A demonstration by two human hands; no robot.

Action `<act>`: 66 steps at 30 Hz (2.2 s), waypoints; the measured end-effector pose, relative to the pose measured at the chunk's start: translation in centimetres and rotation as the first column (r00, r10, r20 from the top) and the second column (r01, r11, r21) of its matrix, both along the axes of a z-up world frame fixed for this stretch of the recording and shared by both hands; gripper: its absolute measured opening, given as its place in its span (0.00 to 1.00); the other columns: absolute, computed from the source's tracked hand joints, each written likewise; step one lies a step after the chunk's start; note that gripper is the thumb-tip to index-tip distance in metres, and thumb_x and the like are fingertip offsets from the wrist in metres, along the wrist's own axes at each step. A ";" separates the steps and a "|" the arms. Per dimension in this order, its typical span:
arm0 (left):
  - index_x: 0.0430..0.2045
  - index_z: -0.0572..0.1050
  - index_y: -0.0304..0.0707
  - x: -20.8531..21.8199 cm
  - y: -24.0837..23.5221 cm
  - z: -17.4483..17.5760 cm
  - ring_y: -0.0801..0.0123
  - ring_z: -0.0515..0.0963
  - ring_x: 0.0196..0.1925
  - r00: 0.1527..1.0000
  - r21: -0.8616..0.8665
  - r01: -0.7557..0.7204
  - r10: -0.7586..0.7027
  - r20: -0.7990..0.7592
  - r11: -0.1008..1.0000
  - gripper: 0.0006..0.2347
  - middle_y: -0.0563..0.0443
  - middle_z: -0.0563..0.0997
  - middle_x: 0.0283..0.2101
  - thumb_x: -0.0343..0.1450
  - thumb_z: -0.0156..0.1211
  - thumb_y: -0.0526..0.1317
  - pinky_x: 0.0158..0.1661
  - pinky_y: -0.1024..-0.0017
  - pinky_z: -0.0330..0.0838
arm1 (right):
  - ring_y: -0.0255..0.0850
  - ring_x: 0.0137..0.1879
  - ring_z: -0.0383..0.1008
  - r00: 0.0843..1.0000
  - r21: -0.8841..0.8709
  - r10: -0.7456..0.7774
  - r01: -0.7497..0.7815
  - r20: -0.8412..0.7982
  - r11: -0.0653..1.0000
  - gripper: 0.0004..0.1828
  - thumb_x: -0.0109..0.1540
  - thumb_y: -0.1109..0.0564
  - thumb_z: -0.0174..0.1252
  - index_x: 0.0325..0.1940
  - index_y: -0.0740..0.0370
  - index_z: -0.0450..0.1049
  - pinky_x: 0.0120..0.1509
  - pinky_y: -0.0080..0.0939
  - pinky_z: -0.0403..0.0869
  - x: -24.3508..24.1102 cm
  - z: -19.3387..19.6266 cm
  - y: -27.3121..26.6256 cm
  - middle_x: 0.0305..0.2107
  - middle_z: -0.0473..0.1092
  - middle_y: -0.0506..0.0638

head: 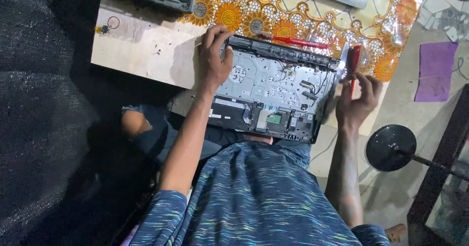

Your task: The person places a motherboard into the laptop chassis, connects ribbon cables and wires to the board, and then picks up a hard drive enclosure.

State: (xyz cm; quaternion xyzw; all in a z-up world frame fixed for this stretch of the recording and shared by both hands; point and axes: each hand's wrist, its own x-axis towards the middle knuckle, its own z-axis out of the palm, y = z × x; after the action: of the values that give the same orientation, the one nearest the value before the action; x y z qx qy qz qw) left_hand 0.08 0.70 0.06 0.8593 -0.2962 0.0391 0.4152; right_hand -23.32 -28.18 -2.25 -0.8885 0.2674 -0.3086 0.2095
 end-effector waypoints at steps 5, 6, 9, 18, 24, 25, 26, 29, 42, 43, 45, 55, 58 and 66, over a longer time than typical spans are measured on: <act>0.44 0.75 0.36 0.1 -0.3 -0.9 0.57 0.71 0.56 1.000 -0.090 0.010 -0.008 0.030 0.996 0.13 0.49 0.70 0.52 0.67 0.52 0.29 0.54 0.59 0.68 | 0.44 0.42 0.69 0.979 0.227 -0.119 0.156 -0.166 0.961 0.14 0.64 0.57 0.67 0.48 0.69 0.75 0.42 0.42 0.76 -2.8 -0.7 -0.5 0.41 0.65 0.56; 0.44 0.75 0.37 0.0 -0.3 -0.9 0.58 0.71 0.56 1.000 -0.067 -0.002 0.004 0.030 0.998 0.13 0.50 0.70 0.52 0.67 0.52 0.29 0.54 0.59 0.67 | 0.42 0.42 0.71 0.968 0.329 -0.125 0.193 -0.217 0.925 0.12 0.63 0.59 0.66 0.48 0.68 0.75 0.42 0.40 0.80 -3.0 -0.8 -0.5 0.41 0.66 0.55; 0.43 0.76 0.39 0.1 -0.3 -0.8 0.59 0.72 0.56 0.999 -0.037 -0.012 0.013 0.039 0.999 0.12 0.52 0.70 0.52 0.67 0.52 0.30 0.51 0.59 0.67 | 0.44 0.41 0.71 0.980 0.268 -0.110 0.153 -0.169 0.951 0.07 0.64 0.63 0.59 0.45 0.69 0.76 0.39 0.41 0.78 -3.1 -1.5 -0.2 0.39 0.65 0.56; 0.45 0.76 0.39 -0.2 -0.3 0.1 0.60 0.71 0.58 0.999 0.023 -0.021 0.021 0.028 0.999 0.14 0.52 0.70 0.52 0.67 0.54 0.30 0.54 0.58 0.67 | 0.42 0.39 0.70 0.983 0.289 -0.113 0.152 -0.146 0.945 0.06 0.65 0.59 0.62 0.42 0.65 0.77 0.39 0.40 0.76 -0.5 -3.3 -3.4 0.35 0.66 0.54; 0.44 0.76 0.38 0.0 -0.3 -0.3 0.61 0.72 0.55 0.998 0.013 -0.016 0.015 0.055 1.000 0.12 0.52 0.70 0.52 0.67 0.53 0.31 0.54 0.59 0.68 | 0.38 0.39 0.70 0.994 0.283 -0.020 0.049 -0.105 0.958 0.03 0.63 0.63 0.66 0.39 0.62 0.77 0.37 0.35 0.79 3.6 -3.3 -5.5 0.36 0.66 0.49; 0.44 0.76 0.38 0.1 -0.3 -0.5 0.61 0.72 0.55 0.998 0.014 -0.018 0.017 0.058 1.000 0.12 0.52 0.70 0.52 0.67 0.53 0.31 0.54 0.59 0.68 | 0.38 0.39 0.70 0.995 0.284 -0.018 0.046 -0.102 0.958 0.03 0.63 0.63 0.66 0.39 0.62 0.77 0.37 0.35 0.79 4.1 -3.5 -6.0 0.36 0.66 0.49; 0.43 0.76 0.38 0.1 -0.4 -0.7 0.60 0.72 0.55 0.999 -0.027 -0.015 0.016 0.046 1.000 0.13 0.52 0.70 0.51 0.67 0.54 0.30 0.54 0.60 0.68 | 0.39 0.39 0.71 0.996 0.221 0.011 0.009 -0.088 0.975 0.04 0.62 0.65 0.65 0.40 0.62 0.79 0.37 0.36 0.79 4.5 -3.6 -6.5 0.36 0.67 0.49; 0.44 0.76 0.37 0.0 -0.3 -0.6 0.60 0.72 0.55 0.999 -0.036 -0.011 0.012 0.045 0.999 0.13 0.52 0.70 0.51 0.67 0.54 0.30 0.54 0.60 0.69 | 0.38 0.38 0.71 0.996 0.087 0.040 -0.034 -0.074 0.996 0.07 0.60 0.66 0.66 0.41 0.59 0.82 0.32 0.35 0.74 5.3 -4.6 -7.9 0.34 0.67 0.47; 0.42 0.76 0.33 0.0 -0.7 -0.5 0.58 0.73 0.53 0.994 -0.035 0.024 -0.020 0.105 0.999 0.11 0.48 0.71 0.49 0.67 0.53 0.28 0.54 0.60 0.68 | 0.45 0.39 0.67 0.984 -0.069 0.065 -0.054 0.163 0.996 0.12 0.53 0.71 0.54 0.40 0.69 0.76 0.34 0.39 0.74 6.2 -0.5 -3.9 0.35 0.64 0.55; 0.42 0.76 0.33 0.0 -0.7 -0.4 0.58 0.73 0.53 0.995 -0.034 0.030 -0.026 0.100 0.999 0.11 0.48 0.71 0.49 0.67 0.53 0.28 0.54 0.60 0.68 | 0.45 0.39 0.67 0.986 -0.068 0.059 -0.048 0.159 0.996 0.12 0.53 0.71 0.54 0.40 0.69 0.76 0.34 0.39 0.74 5.3 -0.8 -3.5 0.35 0.64 0.55; 0.43 0.77 0.35 -0.1 -0.8 -0.2 0.59 0.72 0.54 0.995 0.016 0.003 -0.005 0.099 1.000 0.12 0.49 0.71 0.50 0.67 0.54 0.29 0.54 0.59 0.66 | 0.50 0.48 0.67 0.980 -0.103 0.098 -0.081 0.171 0.991 0.18 0.56 0.72 0.59 0.49 0.62 0.74 0.46 0.48 0.67 3.3 -1.2 -2.6 0.41 0.67 0.56; 0.44 0.76 0.35 -0.4 -1.1 0.0 0.59 0.71 0.54 0.998 0.018 0.003 -0.004 0.055 1.000 0.13 0.50 0.70 0.50 0.66 0.53 0.28 0.53 0.59 0.66 | 0.48 0.50 0.65 0.993 0.071 0.116 -0.115 -0.015 0.991 0.11 0.63 0.53 0.59 0.49 0.54 0.76 0.52 0.51 0.62 -0.6 -1.4 5.3 0.45 0.65 0.57; 0.43 0.76 0.35 -0.3 -1.0 -0.2 0.58 0.72 0.53 0.998 0.026 -0.008 0.006 0.066 1.000 0.13 0.49 0.71 0.50 0.66 0.53 0.29 0.51 0.58 0.67 | 0.47 0.51 0.64 0.994 0.101 0.100 -0.095 -0.048 0.990 0.11 0.61 0.58 0.63 0.47 0.53 0.77 0.52 0.51 0.63 -0.3 -1.1 5.5 0.43 0.65 0.54; 0.44 0.76 0.35 -0.3 -0.9 -0.3 0.58 0.71 0.54 0.997 0.024 -0.004 0.003 0.074 1.000 0.13 0.49 0.70 0.50 0.67 0.54 0.28 0.52 0.57 0.68 | 0.43 0.42 0.64 0.976 0.111 0.209 -0.202 -0.054 0.973 0.05 0.60 0.56 0.64 0.36 0.58 0.77 0.44 0.47 0.56 -1.2 1.2 6.7 0.31 0.65 0.50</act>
State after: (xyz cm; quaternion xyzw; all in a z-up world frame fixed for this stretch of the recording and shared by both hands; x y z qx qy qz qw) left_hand -0.19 -0.24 -0.26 0.8627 -0.3103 0.0682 0.3935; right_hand -24.47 -21.44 -1.01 -0.9088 0.1965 -0.2416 0.2777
